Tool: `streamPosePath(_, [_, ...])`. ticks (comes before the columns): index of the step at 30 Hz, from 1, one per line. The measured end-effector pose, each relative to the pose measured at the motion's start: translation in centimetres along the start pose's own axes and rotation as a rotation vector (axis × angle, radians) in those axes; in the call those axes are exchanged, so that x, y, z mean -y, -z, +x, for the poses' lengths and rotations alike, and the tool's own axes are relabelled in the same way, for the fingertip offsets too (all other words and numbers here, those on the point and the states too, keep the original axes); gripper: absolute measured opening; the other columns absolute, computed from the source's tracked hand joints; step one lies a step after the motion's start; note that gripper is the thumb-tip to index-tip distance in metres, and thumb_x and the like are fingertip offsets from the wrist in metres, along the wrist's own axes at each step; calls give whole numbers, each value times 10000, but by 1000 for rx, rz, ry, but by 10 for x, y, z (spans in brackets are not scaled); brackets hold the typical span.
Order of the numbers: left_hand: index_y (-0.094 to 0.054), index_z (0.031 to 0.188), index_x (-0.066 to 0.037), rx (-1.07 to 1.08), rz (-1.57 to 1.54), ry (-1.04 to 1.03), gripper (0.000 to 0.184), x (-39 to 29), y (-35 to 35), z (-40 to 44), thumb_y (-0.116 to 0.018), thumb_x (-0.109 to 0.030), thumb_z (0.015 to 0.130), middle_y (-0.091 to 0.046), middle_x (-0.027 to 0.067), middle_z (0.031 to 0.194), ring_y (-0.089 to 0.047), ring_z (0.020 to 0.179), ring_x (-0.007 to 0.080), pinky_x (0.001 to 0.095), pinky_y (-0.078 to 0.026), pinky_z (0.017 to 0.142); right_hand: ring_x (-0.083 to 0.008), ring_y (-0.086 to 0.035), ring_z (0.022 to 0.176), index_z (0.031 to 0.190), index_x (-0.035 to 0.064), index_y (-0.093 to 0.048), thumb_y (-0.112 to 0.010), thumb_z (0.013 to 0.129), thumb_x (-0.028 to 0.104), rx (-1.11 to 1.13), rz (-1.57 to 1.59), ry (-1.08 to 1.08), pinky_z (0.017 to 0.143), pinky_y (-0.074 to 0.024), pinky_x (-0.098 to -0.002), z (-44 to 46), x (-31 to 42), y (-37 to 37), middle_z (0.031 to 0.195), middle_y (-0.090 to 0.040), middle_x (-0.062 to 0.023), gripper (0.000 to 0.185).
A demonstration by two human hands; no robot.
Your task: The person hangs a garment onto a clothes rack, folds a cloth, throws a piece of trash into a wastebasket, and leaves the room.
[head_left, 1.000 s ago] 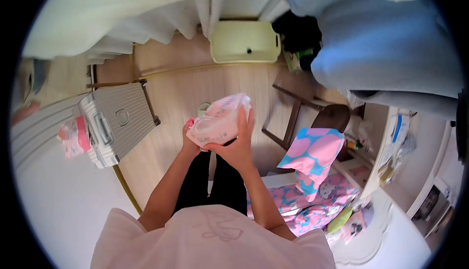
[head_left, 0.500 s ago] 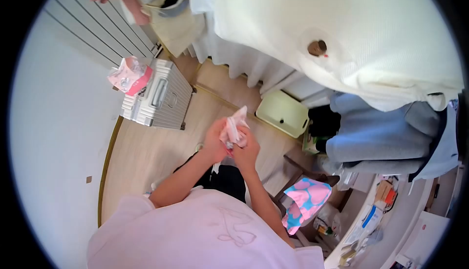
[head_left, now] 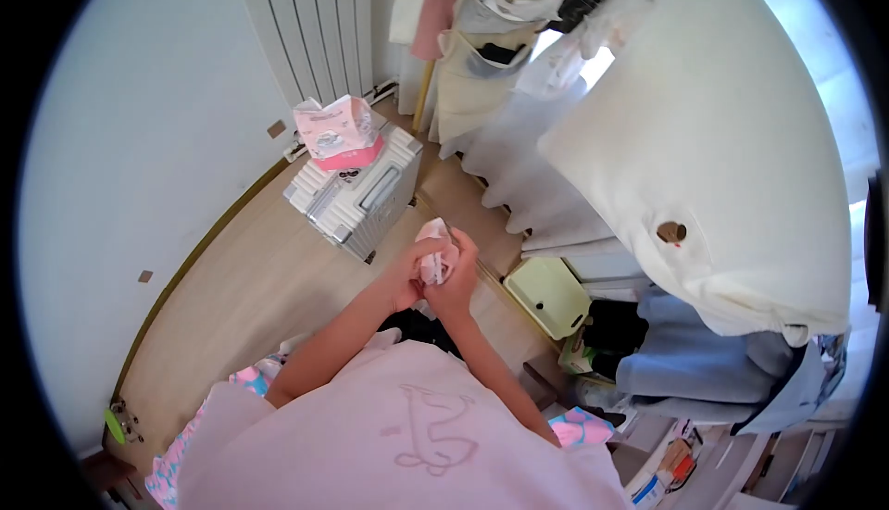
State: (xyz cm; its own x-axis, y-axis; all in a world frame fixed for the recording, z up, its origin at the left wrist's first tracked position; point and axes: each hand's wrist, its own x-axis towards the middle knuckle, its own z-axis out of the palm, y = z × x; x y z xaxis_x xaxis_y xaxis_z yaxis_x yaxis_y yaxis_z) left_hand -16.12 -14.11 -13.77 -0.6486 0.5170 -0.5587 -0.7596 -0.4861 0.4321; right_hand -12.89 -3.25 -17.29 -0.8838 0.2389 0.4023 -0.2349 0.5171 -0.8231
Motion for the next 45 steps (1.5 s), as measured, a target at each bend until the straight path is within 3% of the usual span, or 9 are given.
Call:
streamPosePath(3, [-623,1093,-83,-60,-151,-238,235,-15,32,7,-661,-117,863,-670,35,977,-664,864,151,286,-538,759,-366,-541,1151,1180,48,-546,-746,652,98,259,21,125,1000,-380,-461,27,4,-37,1232,-590,-155,567])
streamPosePath(10, [-610,1101,-43,-446,-307,-650,257,-60,110,1,-620,-45,844,-666,56,968,-677,855,185,327,-566,733,-404,-460,1205,1254,106,-538,-665,658,54,629,123,327,1026,-341,-492,72,37,-129,1290,-514,-187,612])
streamPosePath(15, [-603,1079,-25,-720,-389,-858,271,-105,142,-1,-582,36,816,-670,91,982,-689,848,205,355,-589,735,-427,-350,1365,1357,166,-494,-768,676,189,1139,292,329,1100,-305,-536,132,16,-193,1415,-443,-181,735])
streamPosePath(21, [-582,1097,31,-936,-379,-947,304,-129,172,20,-514,47,801,-671,177,1052,-700,929,295,412,-594,850,-391,-448,1328,1415,85,-448,-807,711,293,917,14,199,1088,-373,-479,249,-85,-324,1369,-507,-224,818])
streamPosePath(28, [-542,941,-49,-1134,-354,-1018,311,-153,162,48,-460,159,725,-630,85,908,-694,849,231,357,-590,707,-443,-489,1239,1400,81,-483,-798,757,288,782,-502,78,1026,-440,-517,309,-103,-371,1402,-491,-213,745])
streamPosePath(31, [-535,972,-60,-1167,-314,-1002,368,-155,160,51,-450,179,706,-611,65,885,-679,831,199,329,-573,681,-404,-556,1181,1249,58,-626,-762,807,257,962,-215,-102,985,-481,-467,289,-167,-399,1397,-536,-168,504])
streamPosePath(34, [-547,1084,-68,-1224,-233,-939,458,-167,139,51,-459,186,714,-600,46,877,-651,792,160,300,-554,665,-358,-623,1088,1088,29,-704,-707,855,158,685,17,44,932,-508,-426,260,-187,-388,1258,-652,-128,266])
streamPosePath(37, [-543,1230,-73,-1216,1,-881,561,-163,142,45,-492,185,736,-592,31,874,-620,768,128,277,-537,665,-299,-679,1026,1119,7,-703,-673,893,81,653,288,37,870,-527,-340,245,-181,-352,1160,-685,-184,240])
streamPosePath(45, [-449,1449,-81,-833,635,-864,721,-178,140,28,-564,151,777,-636,38,942,-628,814,109,262,-539,724,-124,-621,1049,1129,-11,-688,-589,963,-4,446,701,-174,920,-480,-268,209,-118,-214,1162,-695,-78,193])
